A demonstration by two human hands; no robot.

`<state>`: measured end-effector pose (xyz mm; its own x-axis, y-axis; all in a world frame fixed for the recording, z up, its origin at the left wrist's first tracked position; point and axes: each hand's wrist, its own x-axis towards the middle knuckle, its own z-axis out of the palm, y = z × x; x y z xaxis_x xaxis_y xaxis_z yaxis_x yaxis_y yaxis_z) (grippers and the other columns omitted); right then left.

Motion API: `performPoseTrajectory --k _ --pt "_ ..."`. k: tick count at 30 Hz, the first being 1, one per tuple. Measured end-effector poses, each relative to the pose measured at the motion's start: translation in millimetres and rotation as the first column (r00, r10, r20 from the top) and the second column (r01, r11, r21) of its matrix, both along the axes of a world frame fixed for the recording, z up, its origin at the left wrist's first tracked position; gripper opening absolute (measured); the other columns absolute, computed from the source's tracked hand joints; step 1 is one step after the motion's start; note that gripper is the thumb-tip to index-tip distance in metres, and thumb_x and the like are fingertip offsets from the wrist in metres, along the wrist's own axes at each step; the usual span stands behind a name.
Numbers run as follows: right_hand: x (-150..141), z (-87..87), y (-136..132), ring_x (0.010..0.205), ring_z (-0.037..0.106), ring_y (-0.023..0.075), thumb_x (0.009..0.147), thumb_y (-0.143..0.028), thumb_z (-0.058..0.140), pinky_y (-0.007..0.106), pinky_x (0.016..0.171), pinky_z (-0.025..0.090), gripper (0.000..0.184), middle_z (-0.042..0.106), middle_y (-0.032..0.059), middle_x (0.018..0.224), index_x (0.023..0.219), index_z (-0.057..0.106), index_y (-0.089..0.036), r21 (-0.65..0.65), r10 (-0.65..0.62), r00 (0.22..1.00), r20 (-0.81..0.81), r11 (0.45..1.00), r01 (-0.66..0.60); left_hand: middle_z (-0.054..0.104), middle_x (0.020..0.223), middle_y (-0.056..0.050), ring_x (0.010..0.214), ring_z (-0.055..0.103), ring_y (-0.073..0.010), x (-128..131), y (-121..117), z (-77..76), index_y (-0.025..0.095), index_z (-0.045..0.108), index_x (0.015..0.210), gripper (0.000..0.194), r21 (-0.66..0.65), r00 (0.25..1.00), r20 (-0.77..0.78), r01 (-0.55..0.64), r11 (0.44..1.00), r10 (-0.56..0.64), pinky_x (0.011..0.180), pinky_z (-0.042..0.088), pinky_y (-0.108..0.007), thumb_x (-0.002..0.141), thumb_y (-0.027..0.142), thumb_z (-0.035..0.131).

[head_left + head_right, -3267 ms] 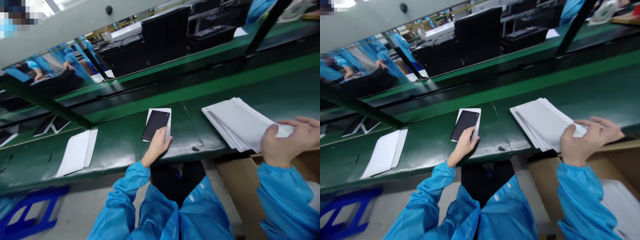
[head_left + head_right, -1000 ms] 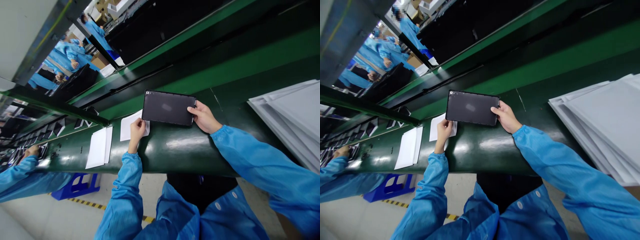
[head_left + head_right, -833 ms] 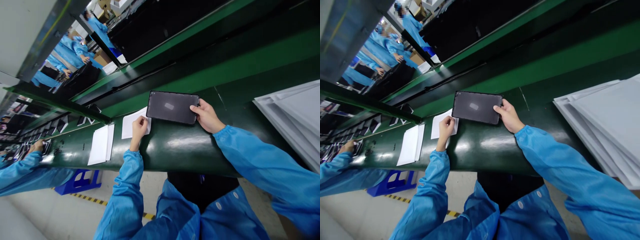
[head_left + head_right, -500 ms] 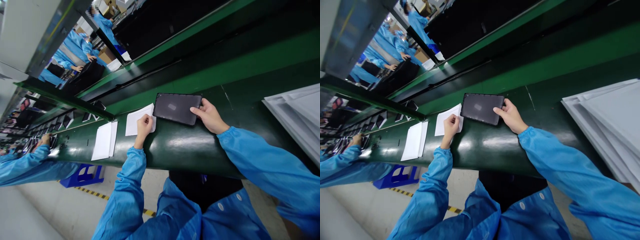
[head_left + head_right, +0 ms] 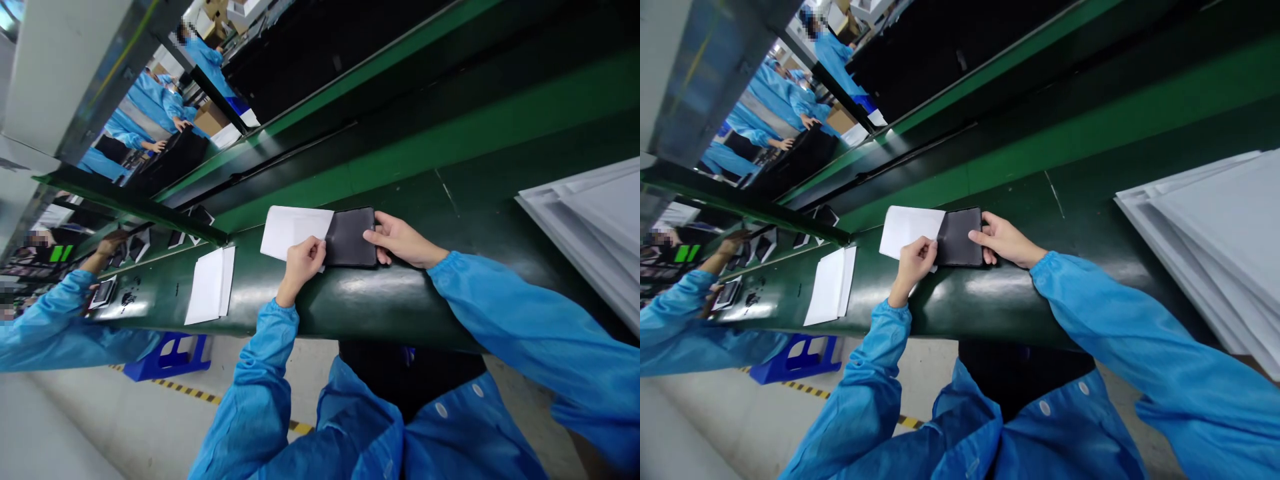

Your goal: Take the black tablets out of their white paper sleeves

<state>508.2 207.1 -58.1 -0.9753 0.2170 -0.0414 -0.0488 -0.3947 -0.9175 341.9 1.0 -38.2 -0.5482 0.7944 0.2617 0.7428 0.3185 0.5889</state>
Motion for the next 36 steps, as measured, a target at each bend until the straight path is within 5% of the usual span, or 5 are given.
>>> performPoseTrajectory --k 8,16,25,31,36 --pt "-8 -14.2 -12 0.073 0.072 0.0159 0.077 -0.042 0.094 0.033 0.066 0.068 0.047 0.07 0.0016 0.098 0.109 0.067 -0.022 0.02 0.101 0.993 -0.068 0.995 -0.1 0.053 0.058 0.004 0.051 0.047 -0.0094 35 17 -2.6 0.022 0.056 0.076 0.04 0.074 0.992 0.055 0.11 0.991 -0.115 0.052 0.037 -0.022 0.105 0.049 0.054" --pt "-7 -30.8 -15 0.092 0.062 0.0233 0.067 -0.057 0.098 0.043 0.086 0.068 0.053 0.048 0.0086 0.113 0.105 0.078 -0.026 0.472 -0.26 0.963 -0.072 0.842 0.263 0.061 0.064 0.002 0.054 0.054 -0.0099 56 30 -8.1 0.02 0.06 0.08 0.037 0.137 0.981 -0.01 0.195 0.971 -0.195 0.057 0.043 -0.022 0.108 0.043 0.052" --pt "-8 -17.8 -16 0.11 0.074 0.0323 0.069 -0.05 0.094 0.055 0.111 0.056 0.056 0.078 0.0087 0.112 0.114 0.074 -0.023 0.21 -0.185 0.981 -0.061 0.958 0.194 0.068 0.085 -0.006 0.083 0.065 -0.0197 39 25 -14.5 0.022 0.066 0.088 0.038 0.091 0.945 -0.17 0.299 0.95 -0.281 0.084 0.053 -0.034 0.111 0.045 0.044" --pt "-17 -12.8 3 0.121 0.07 0.0314 0.074 -0.051 0.086 0.05 0.113 0.054 0.049 0.078 0.0096 0.117 0.11 0.071 -0.022 0.217 -0.495 0.868 -0.033 0.845 0.489 0.061 0.123 -0.013 0.118 0.055 -0.0284 -46 12 -31.5 0.019 0.062 0.121 0.035 0.352 0.954 -0.146 -0.198 0.915 0.263 0.105 0.048 -0.045 0.104 0.05 0.061" --pt "25 19.8 19 0.125 0.068 0.0331 0.077 -0.056 0.087 0.051 0.116 0.052 0.052 0.075 0.0093 0.126 0.114 0.067 -0.024 0.243 -0.761 0.632 -0.147 0.592 0.768 0.06 0.12 -0.012 0.111 0.061 -0.026 -56 19 -44.5 0.02 0.057 0.12 0.037 0.28 0.982 -0.006 -0.179 0.943 0.188 0.096 0.053 -0.041 0.102 0.052 0.06"
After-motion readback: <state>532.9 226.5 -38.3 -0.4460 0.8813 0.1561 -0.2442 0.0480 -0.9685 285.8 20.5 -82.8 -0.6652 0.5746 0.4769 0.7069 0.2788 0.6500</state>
